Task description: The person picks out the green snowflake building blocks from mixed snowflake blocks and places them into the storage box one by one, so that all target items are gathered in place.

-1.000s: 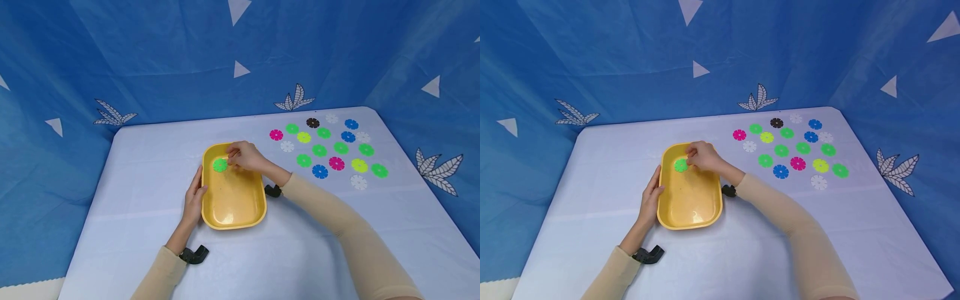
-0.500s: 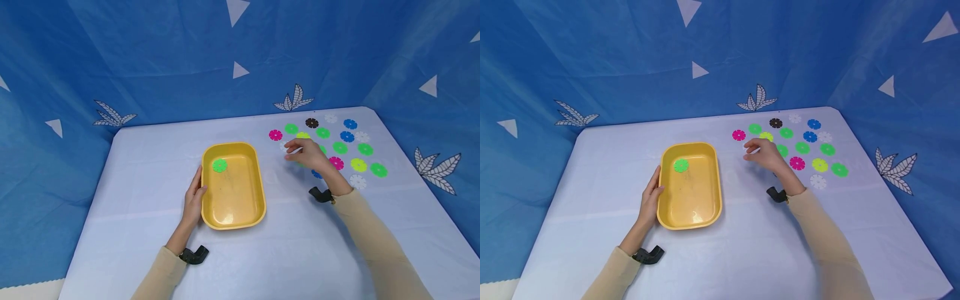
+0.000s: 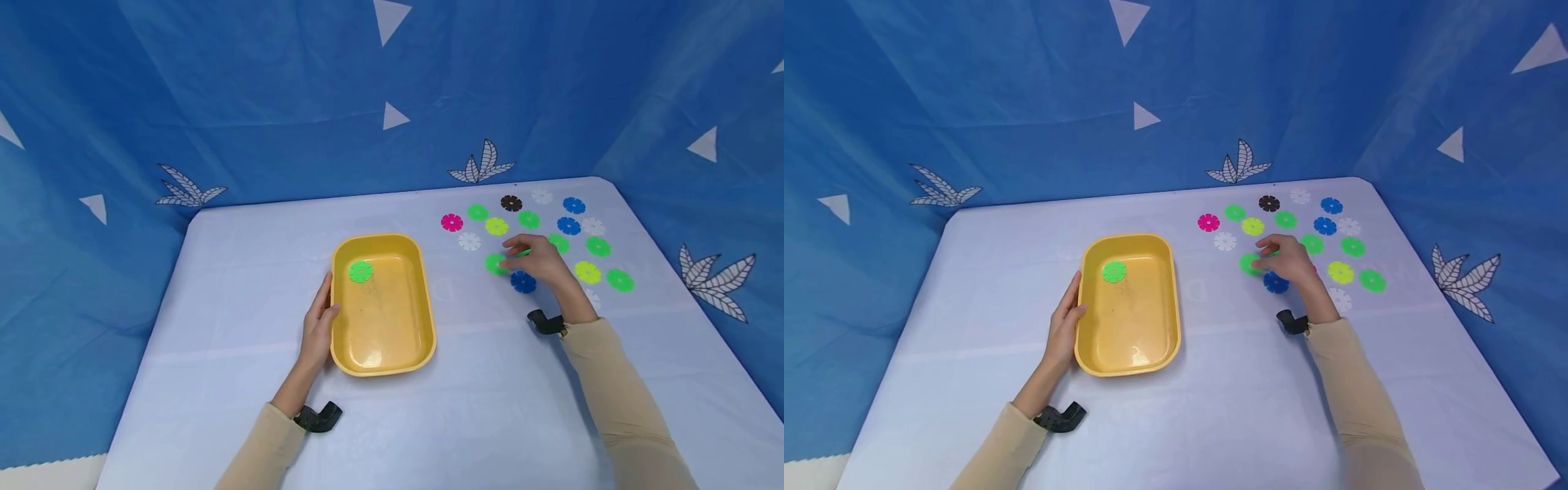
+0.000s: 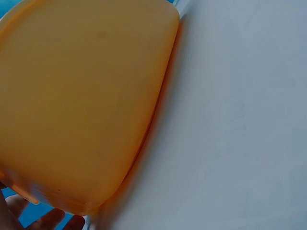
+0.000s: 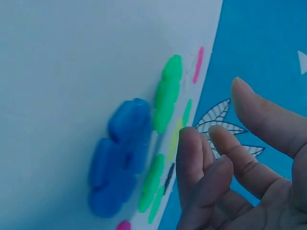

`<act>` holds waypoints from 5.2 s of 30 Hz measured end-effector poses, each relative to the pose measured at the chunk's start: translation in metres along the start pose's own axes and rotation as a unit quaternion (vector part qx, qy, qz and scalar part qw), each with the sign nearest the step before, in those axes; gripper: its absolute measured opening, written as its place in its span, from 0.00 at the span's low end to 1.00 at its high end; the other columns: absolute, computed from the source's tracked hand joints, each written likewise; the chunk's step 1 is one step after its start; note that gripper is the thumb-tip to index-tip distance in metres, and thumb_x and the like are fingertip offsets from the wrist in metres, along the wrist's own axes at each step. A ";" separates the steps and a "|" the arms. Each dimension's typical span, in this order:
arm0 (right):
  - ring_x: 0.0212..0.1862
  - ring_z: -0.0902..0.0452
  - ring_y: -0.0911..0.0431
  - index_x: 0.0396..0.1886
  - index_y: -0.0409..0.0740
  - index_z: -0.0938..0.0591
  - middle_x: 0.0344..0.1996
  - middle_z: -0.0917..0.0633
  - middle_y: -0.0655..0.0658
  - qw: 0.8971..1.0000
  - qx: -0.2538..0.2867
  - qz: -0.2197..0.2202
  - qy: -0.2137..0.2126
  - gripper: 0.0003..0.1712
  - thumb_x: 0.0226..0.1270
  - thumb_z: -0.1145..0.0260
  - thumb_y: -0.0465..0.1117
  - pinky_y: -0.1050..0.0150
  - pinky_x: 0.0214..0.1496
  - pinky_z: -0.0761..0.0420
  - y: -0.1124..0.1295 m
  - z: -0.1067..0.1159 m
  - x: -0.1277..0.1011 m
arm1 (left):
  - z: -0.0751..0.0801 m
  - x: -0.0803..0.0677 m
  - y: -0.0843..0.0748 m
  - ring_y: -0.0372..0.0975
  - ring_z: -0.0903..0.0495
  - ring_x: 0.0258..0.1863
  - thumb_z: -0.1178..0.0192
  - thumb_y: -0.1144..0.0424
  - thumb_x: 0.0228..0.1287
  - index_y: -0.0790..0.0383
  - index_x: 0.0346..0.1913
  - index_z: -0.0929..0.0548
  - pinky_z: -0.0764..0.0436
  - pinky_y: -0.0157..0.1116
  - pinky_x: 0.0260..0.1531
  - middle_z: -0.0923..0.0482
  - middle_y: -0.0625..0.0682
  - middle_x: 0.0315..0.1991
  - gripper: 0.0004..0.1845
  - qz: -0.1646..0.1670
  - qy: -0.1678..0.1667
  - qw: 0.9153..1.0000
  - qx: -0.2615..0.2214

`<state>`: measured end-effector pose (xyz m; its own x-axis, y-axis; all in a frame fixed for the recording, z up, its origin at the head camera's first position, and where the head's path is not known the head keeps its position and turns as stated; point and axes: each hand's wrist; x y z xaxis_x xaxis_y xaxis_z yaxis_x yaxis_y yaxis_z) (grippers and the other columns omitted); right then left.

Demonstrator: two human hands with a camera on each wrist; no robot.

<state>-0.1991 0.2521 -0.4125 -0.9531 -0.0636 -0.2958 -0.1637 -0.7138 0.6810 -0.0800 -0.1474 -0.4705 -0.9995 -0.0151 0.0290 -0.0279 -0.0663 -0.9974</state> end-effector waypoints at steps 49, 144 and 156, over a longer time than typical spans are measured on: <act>0.34 0.14 0.56 0.48 0.32 0.22 0.38 0.21 0.38 0.996 0.066 0.060 0.004 0.15 0.66 0.34 0.37 0.70 0.34 0.18 0.042 -0.016 -0.004 | 0.000 -0.002 0.000 0.40 0.51 0.77 0.58 0.70 0.74 0.51 0.78 0.48 0.41 0.17 0.64 0.52 0.45 0.79 0.33 0.005 -0.003 1.000 0.000; 0.27 0.15 0.53 0.38 0.34 0.22 0.24 0.18 0.43 0.964 0.085 0.125 0.217 0.06 0.63 0.33 0.31 0.66 0.31 0.16 0.147 -0.165 0.006 | 0.001 0.000 0.001 0.40 0.49 0.77 0.60 0.70 0.75 0.48 0.78 0.48 0.42 0.37 0.72 0.52 0.44 0.78 0.32 0.008 0.004 1.000 0.002; 0.40 0.15 0.46 0.50 0.32 0.22 0.38 0.19 0.39 0.971 0.085 0.152 0.166 0.16 0.66 0.34 0.36 0.53 0.43 0.15 0.113 -0.067 -0.010 | -0.001 0.000 -0.001 0.38 0.50 0.77 0.59 0.70 0.75 0.47 0.78 0.47 0.41 0.26 0.69 0.51 0.43 0.78 0.32 0.003 -0.002 1.000 0.000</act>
<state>-0.1909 0.1255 -0.3778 -0.8343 -0.4948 -0.2432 0.0466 -0.5029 0.8631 -0.0801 -0.1467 -0.4697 -0.9996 -0.0187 0.0234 -0.0221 -0.0655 -0.9976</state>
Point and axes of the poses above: each hand's wrist, its own x-axis towards the middle knuckle, its own z-axis out of the back of the hand, y = z × x
